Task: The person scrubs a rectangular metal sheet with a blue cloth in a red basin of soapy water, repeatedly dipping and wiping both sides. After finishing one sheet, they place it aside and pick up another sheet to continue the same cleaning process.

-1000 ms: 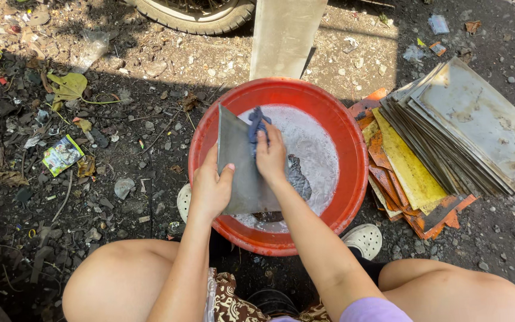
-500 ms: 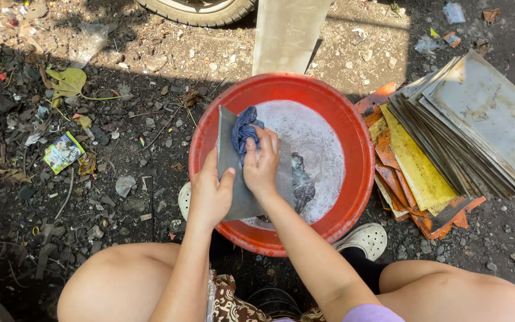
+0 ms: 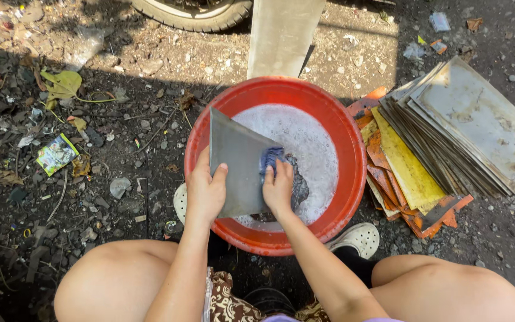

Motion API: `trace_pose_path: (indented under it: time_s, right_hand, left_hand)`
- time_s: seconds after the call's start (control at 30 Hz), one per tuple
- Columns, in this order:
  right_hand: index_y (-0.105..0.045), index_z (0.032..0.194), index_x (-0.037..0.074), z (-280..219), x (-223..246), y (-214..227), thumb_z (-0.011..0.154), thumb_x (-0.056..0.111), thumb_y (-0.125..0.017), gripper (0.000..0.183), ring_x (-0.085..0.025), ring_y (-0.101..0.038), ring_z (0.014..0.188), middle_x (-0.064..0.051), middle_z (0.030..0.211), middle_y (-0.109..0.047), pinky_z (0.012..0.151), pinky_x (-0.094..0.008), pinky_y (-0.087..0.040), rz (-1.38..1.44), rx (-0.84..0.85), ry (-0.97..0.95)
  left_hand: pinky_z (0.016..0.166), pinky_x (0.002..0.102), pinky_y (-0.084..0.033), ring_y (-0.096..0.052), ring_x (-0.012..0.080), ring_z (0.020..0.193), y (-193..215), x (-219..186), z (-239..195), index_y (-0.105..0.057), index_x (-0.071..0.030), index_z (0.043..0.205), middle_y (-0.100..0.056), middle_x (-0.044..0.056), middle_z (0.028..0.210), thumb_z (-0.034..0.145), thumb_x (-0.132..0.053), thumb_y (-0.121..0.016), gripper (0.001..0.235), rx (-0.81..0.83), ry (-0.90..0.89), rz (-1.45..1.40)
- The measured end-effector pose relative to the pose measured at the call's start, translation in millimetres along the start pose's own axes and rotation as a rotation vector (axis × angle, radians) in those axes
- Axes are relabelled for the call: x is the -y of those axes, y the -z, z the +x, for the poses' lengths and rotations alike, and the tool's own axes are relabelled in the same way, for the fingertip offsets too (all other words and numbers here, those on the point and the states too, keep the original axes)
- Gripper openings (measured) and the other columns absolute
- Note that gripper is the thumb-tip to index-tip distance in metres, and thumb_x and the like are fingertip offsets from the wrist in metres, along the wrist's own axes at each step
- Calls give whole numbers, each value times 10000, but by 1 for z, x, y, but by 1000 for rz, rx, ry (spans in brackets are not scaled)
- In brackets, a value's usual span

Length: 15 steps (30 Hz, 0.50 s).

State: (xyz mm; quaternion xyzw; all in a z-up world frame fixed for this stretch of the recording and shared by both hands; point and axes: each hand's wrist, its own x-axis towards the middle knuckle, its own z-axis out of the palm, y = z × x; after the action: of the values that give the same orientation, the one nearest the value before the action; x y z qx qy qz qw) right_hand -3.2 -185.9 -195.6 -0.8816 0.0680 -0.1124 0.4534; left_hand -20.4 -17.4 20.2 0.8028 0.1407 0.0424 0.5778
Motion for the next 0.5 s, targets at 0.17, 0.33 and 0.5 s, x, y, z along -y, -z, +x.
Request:
trace_pose_path:
  time_s: [0.17,0.33,0.5]
  right_hand:
    - [-646,1220,-16,-24,119,26,957,134,-662,303,-325,-558,1037,-172,1070,-550,952,-403,-468,225,0,118]
    - [-631,1221,-19,-63,130,46,958,96,-645,288,-325,-567,1071,-175,1127,-549,974,-403,-479,324,75,230]
    - [-621,1243,-35,-85,28,36,973,132,-617,317,-378,-556,1154,-221,1210,-545,1022,-439,-455,99,42,121]
  left_hand:
    - [970,325,-512,-697,216,1108,-7,2,-2,-583,-8,1362,-729,152,1219,940,-35,-563,424,-29,-23,-143]
    - [943,312,-516,-700,196,1058,-6,12,-8,-607,-20,1334,-742,134,1154,926,-31,-575,410,-106,107,-121]
    - [975,302,-491,-678,175,1100,3,28,-4,-597,-24,1354,-731,102,1205,938,-34,-569,417,-93,109,-246]
